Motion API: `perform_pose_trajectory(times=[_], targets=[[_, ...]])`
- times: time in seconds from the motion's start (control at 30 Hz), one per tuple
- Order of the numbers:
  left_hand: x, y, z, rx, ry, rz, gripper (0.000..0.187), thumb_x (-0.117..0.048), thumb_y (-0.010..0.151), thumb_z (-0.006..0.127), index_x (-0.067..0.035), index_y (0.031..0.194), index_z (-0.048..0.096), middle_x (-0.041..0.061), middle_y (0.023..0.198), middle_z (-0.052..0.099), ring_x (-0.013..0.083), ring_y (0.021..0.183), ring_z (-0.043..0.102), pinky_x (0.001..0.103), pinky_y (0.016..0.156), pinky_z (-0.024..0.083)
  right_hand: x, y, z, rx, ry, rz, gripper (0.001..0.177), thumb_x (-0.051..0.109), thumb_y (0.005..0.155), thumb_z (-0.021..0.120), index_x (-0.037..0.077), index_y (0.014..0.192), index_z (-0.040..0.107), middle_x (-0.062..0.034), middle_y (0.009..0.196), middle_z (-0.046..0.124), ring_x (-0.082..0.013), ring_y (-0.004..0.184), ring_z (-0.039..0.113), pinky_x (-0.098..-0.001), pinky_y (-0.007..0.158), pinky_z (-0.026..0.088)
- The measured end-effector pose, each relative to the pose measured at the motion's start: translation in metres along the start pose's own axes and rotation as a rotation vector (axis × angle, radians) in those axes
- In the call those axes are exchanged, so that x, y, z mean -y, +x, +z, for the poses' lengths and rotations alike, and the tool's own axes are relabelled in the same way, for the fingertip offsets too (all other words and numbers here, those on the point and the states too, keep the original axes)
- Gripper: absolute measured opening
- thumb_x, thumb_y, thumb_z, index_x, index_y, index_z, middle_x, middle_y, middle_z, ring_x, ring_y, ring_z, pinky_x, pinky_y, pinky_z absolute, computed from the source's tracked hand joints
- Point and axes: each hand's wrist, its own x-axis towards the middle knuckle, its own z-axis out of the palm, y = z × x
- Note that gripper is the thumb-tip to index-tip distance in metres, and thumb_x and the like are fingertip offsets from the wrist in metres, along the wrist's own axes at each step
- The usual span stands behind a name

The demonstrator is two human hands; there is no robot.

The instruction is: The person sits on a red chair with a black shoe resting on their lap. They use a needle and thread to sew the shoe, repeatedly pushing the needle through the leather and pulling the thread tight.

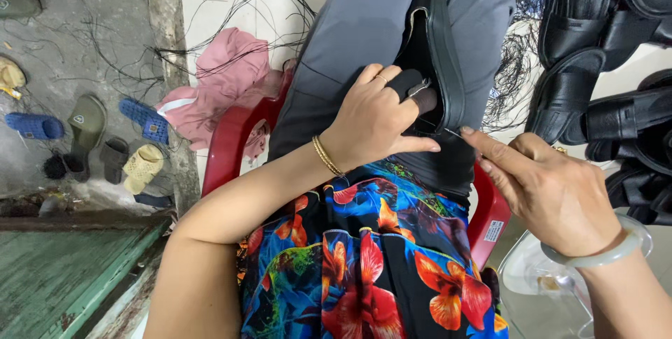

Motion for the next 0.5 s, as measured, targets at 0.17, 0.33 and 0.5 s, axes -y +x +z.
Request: perform_pose_trajectory(times=[0.17,0.33,0.5], targets=[[0.001,0.0,0.007,0.021,0.01,-0.012,0.062,-0.063,0.063,0.078,-0.007,0.057,0.052,0.008,0.051,0.047,0.0376,0.084,0.057,0.044,0.075,0.041,0.008,-0.004,0.001,-0.105,-0.275,-0.008,0.043,0.046,0.093,0.051,0.045,0.137,0.05,0.0064,0.072,0.048,-0.0152,0.041,0.053,-0.0299,0.03,0.028],[0.002,0.004,0.013,0.049,0.0,0.012,0.061,-0.062,0.063,0.08,-0.007,0.061,0.053,0.008,0.051,0.047,0.039,0.087,0.057,0.044,0.077,0.042,0.022,-0.01,-0.003,-0.198,-0.53,0.027,0.039,0.048,0.096,0.054,0.049,0.135,0.053,0.0092,0.072,0.047,-0.0091,0.04,0.048,-0.0254,0.035,0.024],[0.006,0.009,0.008,0.05,-0.007,0.061,0.064,-0.065,0.067,0.075,-0.005,0.064,0.052,0.011,0.059,0.052,0.036,0.084,0.056,0.042,0.074,0.041,0.006,-0.011,-0.005,-0.109,-0.277,0.013,0.04,0.044,0.095,0.052,0.041,0.135,0.053,0.0074,0.068,0.044,-0.0114,0.039,0.05,-0.026,0.029,0.029]])
